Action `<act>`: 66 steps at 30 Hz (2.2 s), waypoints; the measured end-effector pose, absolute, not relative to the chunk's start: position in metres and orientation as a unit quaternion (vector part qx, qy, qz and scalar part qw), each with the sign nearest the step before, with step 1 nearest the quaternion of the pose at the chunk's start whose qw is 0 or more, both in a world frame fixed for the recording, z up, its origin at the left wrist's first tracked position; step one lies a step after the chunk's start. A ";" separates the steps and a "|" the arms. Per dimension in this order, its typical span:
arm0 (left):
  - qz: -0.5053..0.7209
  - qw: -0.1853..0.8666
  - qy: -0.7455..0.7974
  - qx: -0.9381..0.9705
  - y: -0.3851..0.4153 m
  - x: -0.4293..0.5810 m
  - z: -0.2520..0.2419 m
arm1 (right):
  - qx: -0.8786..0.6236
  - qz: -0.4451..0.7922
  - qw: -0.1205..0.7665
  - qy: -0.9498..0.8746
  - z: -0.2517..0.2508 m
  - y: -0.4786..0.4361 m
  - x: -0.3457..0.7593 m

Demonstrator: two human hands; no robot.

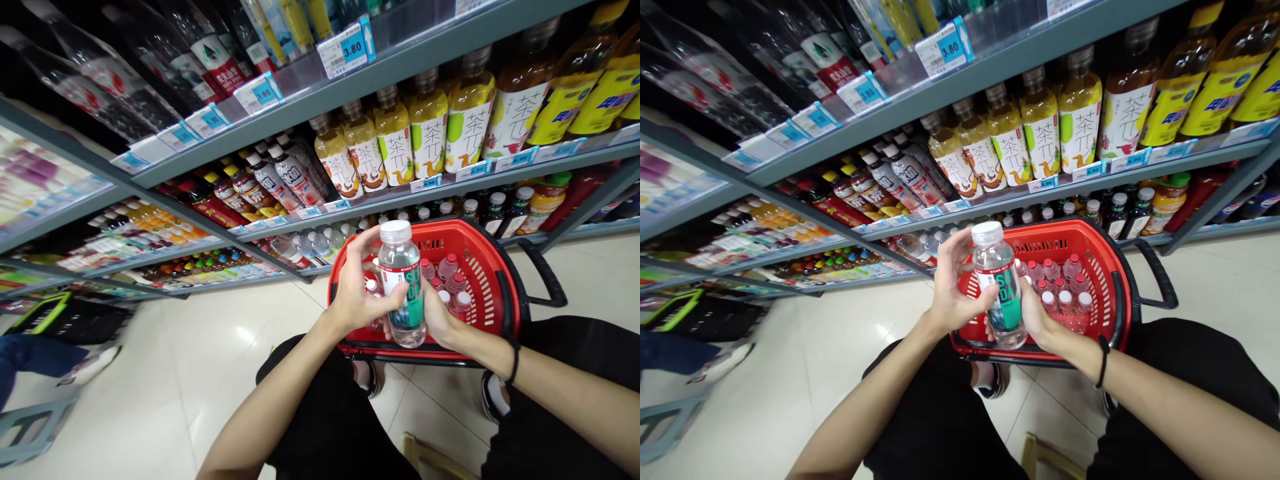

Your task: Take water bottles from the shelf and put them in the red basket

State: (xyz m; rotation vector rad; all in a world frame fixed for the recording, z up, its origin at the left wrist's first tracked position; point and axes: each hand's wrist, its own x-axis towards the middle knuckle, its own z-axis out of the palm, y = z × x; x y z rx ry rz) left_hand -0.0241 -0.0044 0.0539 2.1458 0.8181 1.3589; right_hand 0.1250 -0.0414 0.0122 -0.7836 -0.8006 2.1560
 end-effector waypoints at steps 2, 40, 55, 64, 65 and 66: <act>0.491 0.242 0.312 0.777 -0.004 -0.025 0.057 | -0.319 0.830 0.348 -0.297 0.012 -0.041 0.125; 0.616 0.508 0.365 0.478 0.022 -0.034 0.067 | -0.516 0.340 0.496 -0.610 0.015 -0.047 0.142; 0.597 0.581 0.357 0.422 0.025 -0.043 0.072 | -0.455 0.512 0.500 -0.530 0.031 -0.040 0.148; 0.586 0.614 0.358 0.390 0.031 -0.045 0.063 | -0.312 0.780 0.454 -0.298 0.042 -0.040 0.146; 0.585 0.620 0.355 0.384 0.031 -0.044 0.063 | -0.305 0.795 0.439 -0.286 0.044 -0.039 0.148; 0.584 0.627 0.352 0.377 0.030 -0.042 0.064 | -0.297 0.810 0.425 -0.274 0.044 -0.038 0.150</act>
